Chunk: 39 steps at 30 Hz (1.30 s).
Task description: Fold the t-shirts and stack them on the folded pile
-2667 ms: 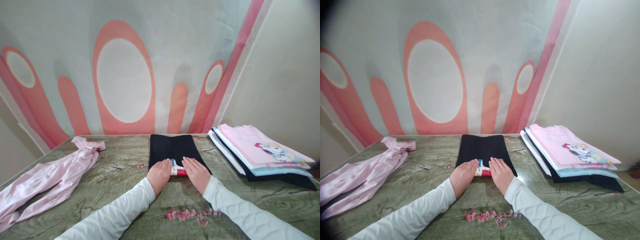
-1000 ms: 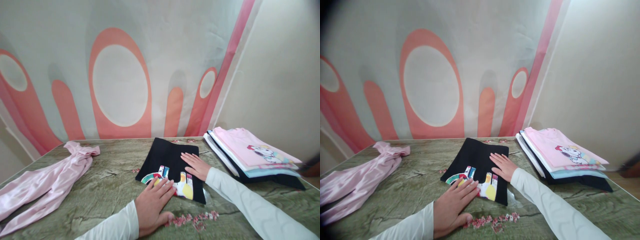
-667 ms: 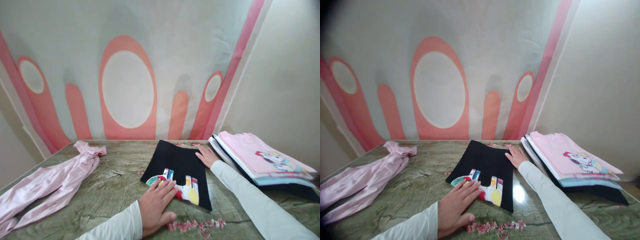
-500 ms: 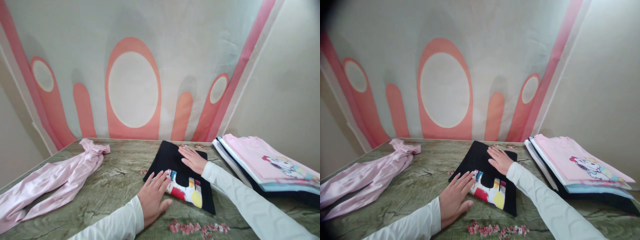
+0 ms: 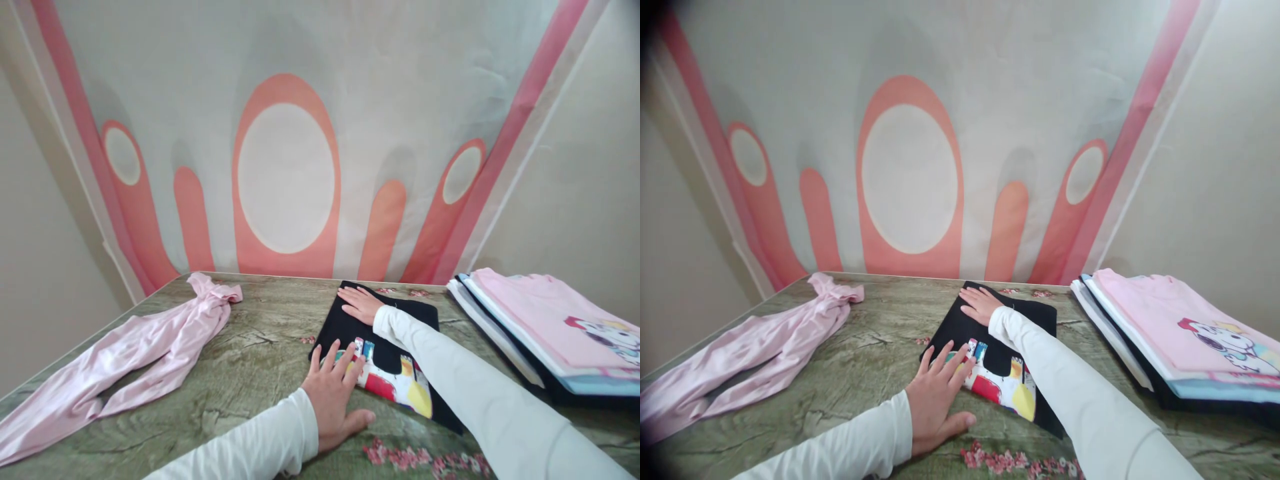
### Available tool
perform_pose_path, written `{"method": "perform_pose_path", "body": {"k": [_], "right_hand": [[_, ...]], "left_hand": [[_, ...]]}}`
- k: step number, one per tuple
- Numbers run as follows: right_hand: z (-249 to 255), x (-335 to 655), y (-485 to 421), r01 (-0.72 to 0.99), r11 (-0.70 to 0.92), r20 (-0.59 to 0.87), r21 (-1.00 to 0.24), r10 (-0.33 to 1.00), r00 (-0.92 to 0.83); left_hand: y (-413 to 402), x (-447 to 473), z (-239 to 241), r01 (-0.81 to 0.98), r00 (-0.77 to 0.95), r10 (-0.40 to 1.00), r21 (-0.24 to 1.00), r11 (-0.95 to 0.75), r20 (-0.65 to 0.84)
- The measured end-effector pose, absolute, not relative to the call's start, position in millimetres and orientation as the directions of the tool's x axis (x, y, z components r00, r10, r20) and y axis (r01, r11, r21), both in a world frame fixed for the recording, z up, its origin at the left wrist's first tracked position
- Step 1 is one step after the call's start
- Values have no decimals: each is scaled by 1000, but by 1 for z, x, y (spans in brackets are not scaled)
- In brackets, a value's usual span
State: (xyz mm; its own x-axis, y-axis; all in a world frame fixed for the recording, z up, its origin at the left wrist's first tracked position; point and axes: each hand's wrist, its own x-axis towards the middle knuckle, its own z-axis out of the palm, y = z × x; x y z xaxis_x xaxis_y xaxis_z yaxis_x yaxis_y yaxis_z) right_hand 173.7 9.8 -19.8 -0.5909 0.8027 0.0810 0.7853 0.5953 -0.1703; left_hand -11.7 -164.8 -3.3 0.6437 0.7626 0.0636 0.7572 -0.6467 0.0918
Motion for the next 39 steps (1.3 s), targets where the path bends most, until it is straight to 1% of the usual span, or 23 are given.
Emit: {"method": "perform_pose_path", "body": {"k": [3,8,11,13,14,16,17,19,20,22,24,28,31,33,34,36,39], "right_hand": [[-29,178,28,840,523,92,-147,853,-515],[-38,185,45,907,384,105,-171,923,-371],[-37,190,47,954,261,188,-146,954,-232],[-33,191,39,966,221,236,-132,954,-186],[-31,191,31,965,228,236,-133,953,-192],[-28,191,7,938,311,189,-153,941,-282],[-27,190,-9,908,382,163,-169,920,-357],[-26,191,-41,808,557,115,-192,831,-545],[-26,192,-56,767,610,101,-198,791,-604],[-26,200,-76,727,656,74,-203,750,-657],[-26,214,-80,744,640,72,-190,765,-640],[-32,261,-50,841,523,91,-135,852,-515],[-43,294,-19,925,366,131,-100,927,-353],[-53,311,-2,964,241,165,-110,961,-221],[-57,318,4,976,173,181,-136,972,-147],[-62,330,11,969,64,228,-239,974,-9],[-62,347,12,923,17,300,-383,948,107]], "left_hand": [[-166,-11,-2,754,649,758,87,-652,57],[-169,-10,2,763,641,767,83,-641,29],[-170,-10,5,773,630,776,84,-629,19],[-171,-10,6,781,620,785,83,-619,16],[-171,-10,6,785,615,789,84,-614,16],[-171,-10,6,789,610,792,84,-609,18],[-171,-10,6,788,611,792,84,-610,18],[-170,-10,5,786,613,790,82,-613,16],[-170,-9,4,786,614,789,79,-614,15],[-170,-8,3,788,612,791,71,-612,14],[-170,-7,2,792,607,794,60,-607,18],[-170,-6,3,793,607,794,47,-608,26],[-170,-5,5,793,607,794,43,-608,20],[-170,-5,5,797,603,798,42,-603,14],[-170,-5,5,798,601,799,41,-601,14],[-169,-5,4,800,599,801,40,-599,20],[-168,-7,1,799,598,800,41,-600,45]]}}
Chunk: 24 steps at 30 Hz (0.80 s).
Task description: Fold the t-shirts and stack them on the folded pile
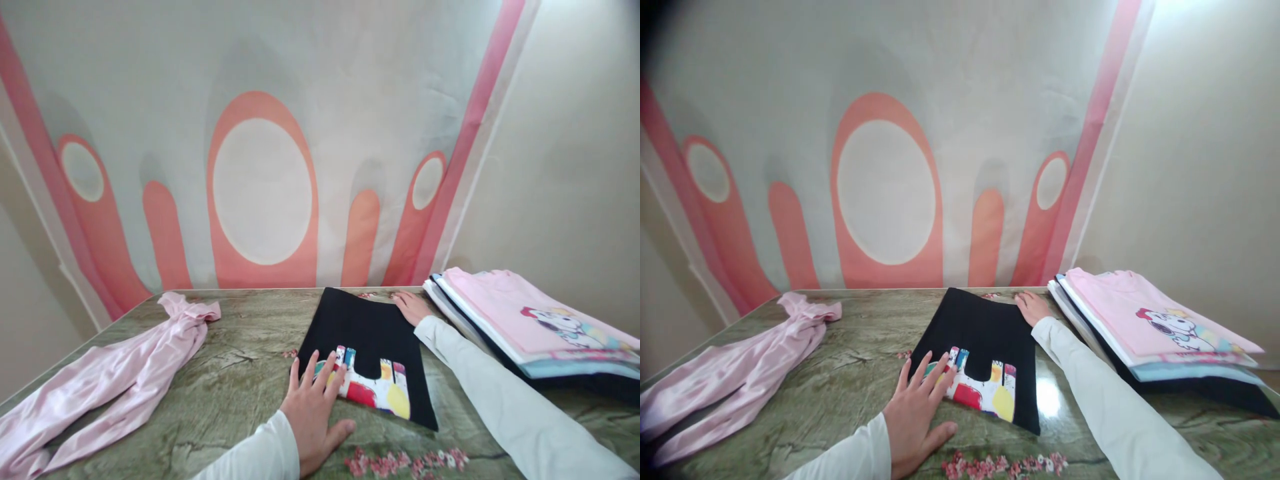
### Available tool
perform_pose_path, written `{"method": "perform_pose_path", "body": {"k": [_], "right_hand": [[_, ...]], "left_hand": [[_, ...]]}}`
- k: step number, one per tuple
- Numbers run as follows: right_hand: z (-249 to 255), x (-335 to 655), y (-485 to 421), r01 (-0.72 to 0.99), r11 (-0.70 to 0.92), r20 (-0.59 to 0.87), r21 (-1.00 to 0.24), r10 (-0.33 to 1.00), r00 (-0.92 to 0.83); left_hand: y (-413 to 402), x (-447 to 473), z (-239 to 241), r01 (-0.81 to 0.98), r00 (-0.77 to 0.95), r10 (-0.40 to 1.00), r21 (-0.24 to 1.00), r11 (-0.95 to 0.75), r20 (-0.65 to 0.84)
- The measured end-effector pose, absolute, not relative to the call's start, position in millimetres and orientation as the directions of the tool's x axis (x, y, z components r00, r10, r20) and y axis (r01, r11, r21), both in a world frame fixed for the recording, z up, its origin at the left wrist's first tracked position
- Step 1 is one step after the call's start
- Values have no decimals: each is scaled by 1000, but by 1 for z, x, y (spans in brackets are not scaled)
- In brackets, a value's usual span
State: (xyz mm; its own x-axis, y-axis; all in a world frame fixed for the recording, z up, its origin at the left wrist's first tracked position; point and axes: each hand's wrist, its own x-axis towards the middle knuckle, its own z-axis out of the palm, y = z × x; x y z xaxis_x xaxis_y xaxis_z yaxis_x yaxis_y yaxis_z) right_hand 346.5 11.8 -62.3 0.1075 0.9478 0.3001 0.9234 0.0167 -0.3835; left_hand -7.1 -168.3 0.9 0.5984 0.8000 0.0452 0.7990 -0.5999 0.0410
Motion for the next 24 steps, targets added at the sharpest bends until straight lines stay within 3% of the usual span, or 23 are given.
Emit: {"method": "perform_pose_path", "body": {"k": [4,10,13,19,24], "right_hand": [[-58,366,4,897,-2,324,-442,932,162],[-62,361,0,779,-6,225,-627,956,188],[-60,346,-2,813,29,226,-582,966,127],[-46,332,-12,912,46,191,-408,981,36],[-30,344,-22,877,48,83,-478,997,-9]], "left_hand": [[-167,-7,0,759,645,760,47,-649,77],[-174,24,8,588,797,589,49,-807,138],[-178,51,8,544,825,546,57,-837,148],[-178,93,1,594,797,589,0,-804,133],[-176,101,-6,607,785,589,-47,-793,193]]}}
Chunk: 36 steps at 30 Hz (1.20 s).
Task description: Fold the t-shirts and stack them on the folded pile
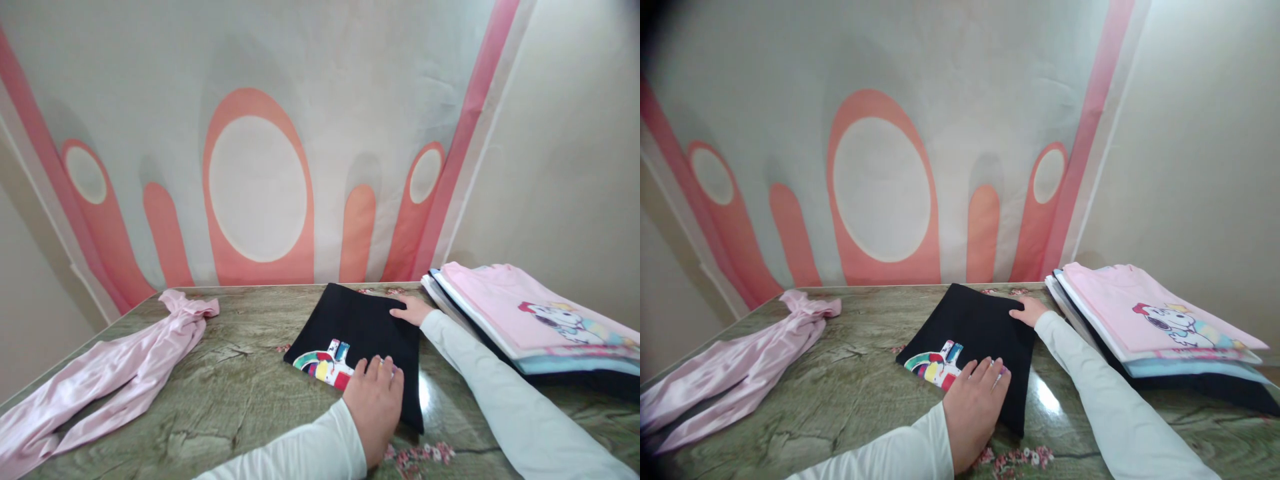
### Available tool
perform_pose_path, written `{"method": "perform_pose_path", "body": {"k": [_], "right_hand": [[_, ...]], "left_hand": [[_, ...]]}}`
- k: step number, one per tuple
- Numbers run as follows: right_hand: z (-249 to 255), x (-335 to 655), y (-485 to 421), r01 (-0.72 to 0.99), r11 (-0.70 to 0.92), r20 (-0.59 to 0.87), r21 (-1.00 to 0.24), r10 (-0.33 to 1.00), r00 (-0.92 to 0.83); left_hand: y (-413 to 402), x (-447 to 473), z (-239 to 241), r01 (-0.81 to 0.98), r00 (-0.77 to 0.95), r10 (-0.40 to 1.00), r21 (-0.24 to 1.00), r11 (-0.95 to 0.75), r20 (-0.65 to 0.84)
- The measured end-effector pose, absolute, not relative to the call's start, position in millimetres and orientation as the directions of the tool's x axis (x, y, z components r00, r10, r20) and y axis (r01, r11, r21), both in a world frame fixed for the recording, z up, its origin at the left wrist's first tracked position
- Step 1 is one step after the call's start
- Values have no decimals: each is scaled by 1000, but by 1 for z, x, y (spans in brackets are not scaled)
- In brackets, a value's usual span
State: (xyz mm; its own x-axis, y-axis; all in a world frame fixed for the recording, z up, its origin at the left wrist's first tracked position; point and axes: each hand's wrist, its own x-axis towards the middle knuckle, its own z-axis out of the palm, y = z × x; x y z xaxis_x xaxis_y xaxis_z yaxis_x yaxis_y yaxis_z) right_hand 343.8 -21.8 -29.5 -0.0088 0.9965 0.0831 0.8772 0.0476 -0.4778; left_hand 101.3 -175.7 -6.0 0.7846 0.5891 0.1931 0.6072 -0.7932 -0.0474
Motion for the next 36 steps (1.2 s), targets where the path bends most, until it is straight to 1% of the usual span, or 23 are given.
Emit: {"method": "perform_pose_path", "body": {"k": [2,5,9,11,13,15,18,20,22,24,25,26,28,29,31,32,33,34,35,36], "right_hand": [[-23,351,-26,837,61,37,-544,998,-49],[-20,360,-30,760,-10,-98,-650,993,-70],[-27,364,-33,538,-149,-243,-830,964,-108],[-30,362,-35,440,-214,-309,-872,938,-155],[-29,358,-39,423,-271,-385,-865,898,-211],[-22,350,-46,461,-304,-466,-834,835,-292],[-7,326,-63,553,-286,-567,-783,693,-445],[4,303,-76,617,-252,-621,-746,597,-507],[15,279,-89,692,-227,-697,-685,479,-533],[24,262,-99,764,-179,-759,-620,383,-526],[28,258,-102,789,-148,-772,-596,379,-511],[31,258,-103,813,-117,-773,-570,413,-482],[33,268,-99,860,-75,-727,-505,574,-377],[33,277,-94,885,-65,-677,-460,671,-302],[28,298,-81,934,-42,-494,-355,857,-149],[24,307,-74,954,-22,-357,-298,930,-91],[19,316,-66,969,3,-200,-248,978,-54],[13,322,-60,976,44,-75,-212,995,-61],[7,326,-54,979,110,35,-173,994,-105],[0,328,-49,972,193,108,-136,978,-179]], "left_hand": [[-173,98,-10,619,773,596,-50,-784,220],[-165,86,-15,609,780,589,-39,-792,211],[-152,57,-12,533,841,521,-57,-844,143],[-144,37,-8,541,838,527,-89,-836,143],[-134,16,-4,597,798,572,-126,-792,188],[-121,-7,-1,682,727,638,-164,-713,254],[-99,-40,5,827,562,764,-210,-521,317],[-90,-53,12,878,479,814,-210,-431,330],[-90,-54,19,882,471,815,-168,-440,337],[-101,-42,24,831,548,778,-91,-549,308],[-110,-33,26,781,609,745,-45,-623,272],[-121,-22,26,716,679,699,6,-698,226],[-143,1,26,601,780,606,82,-795,154],[-153,11,26,553,818,563,103,-827,120],[-166,29,26,495,862,503,100,-863,69],[-170,37,25,483,871,488,86,-872,58],[-172,44,25,480,874,483,66,-875,57],[-173,50,24,484,872,486,45,-874,61],[-172,56,23,494,867,495,25,-869,65],[-171,61,21,507,860,507,8,-862,63]]}}
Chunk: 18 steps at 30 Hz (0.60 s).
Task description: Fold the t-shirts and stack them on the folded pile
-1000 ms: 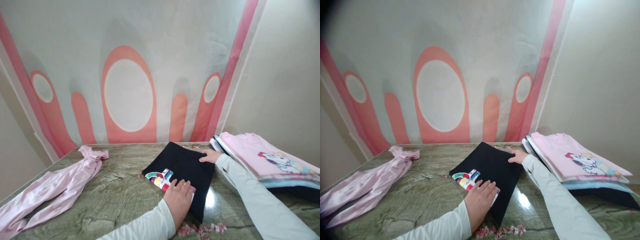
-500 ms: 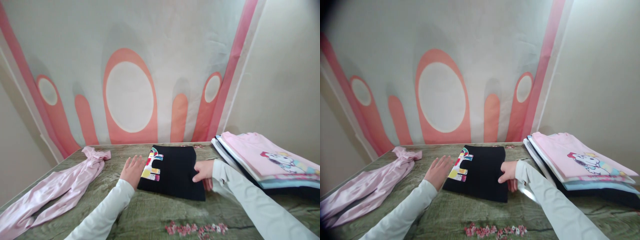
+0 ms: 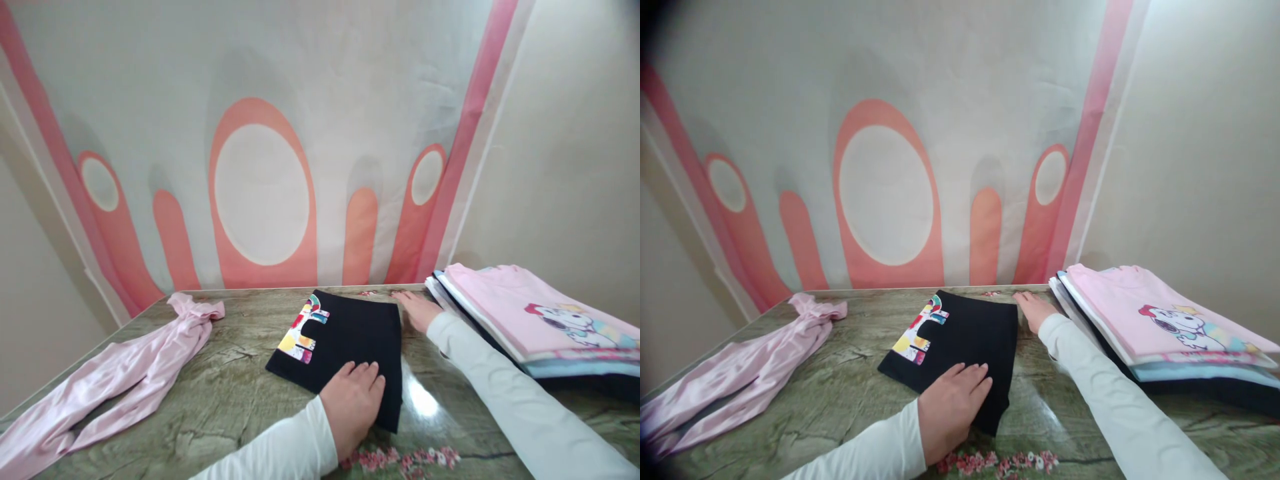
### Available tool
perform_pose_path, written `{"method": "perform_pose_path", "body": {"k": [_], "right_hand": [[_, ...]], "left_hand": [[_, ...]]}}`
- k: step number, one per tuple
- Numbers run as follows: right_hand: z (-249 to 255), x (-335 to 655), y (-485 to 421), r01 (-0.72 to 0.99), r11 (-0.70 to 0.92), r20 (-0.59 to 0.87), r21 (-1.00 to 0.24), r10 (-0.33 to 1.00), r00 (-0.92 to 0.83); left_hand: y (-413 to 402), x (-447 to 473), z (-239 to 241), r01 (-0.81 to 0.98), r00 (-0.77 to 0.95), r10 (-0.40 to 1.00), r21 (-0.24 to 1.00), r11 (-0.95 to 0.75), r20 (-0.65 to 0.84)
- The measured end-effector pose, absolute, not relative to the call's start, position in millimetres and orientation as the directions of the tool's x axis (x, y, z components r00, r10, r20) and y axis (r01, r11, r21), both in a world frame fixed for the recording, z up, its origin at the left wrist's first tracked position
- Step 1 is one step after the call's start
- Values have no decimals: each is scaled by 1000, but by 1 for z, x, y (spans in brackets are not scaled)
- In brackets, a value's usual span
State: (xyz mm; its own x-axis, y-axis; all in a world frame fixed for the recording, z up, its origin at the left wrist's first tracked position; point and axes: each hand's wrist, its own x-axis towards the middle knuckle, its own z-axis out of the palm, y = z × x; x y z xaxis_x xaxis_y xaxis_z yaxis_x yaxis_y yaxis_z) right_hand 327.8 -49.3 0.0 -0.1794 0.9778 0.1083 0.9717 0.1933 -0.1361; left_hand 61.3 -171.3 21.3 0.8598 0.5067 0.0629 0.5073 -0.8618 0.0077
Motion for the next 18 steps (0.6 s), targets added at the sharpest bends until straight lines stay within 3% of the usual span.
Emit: {"method": "perform_pose_path", "body": {"k": [4,10,13,18], "right_hand": [[-20,322,-40,864,503,181,11,849,-497],[-25,314,-38,809,588,229,5,786,-574],[-29,315,-36,816,574,249,-66,802,-543],[-34,320,-34,804,573,315,-160,802,-508]], "left_hand": [[-170,77,14,518,855,516,-20,-855,58],[-171,78,3,543,826,550,87,-835,124],[-165,74,3,559,783,606,267,-785,140],[-141,63,24,510,570,787,650,-563,233]]}}
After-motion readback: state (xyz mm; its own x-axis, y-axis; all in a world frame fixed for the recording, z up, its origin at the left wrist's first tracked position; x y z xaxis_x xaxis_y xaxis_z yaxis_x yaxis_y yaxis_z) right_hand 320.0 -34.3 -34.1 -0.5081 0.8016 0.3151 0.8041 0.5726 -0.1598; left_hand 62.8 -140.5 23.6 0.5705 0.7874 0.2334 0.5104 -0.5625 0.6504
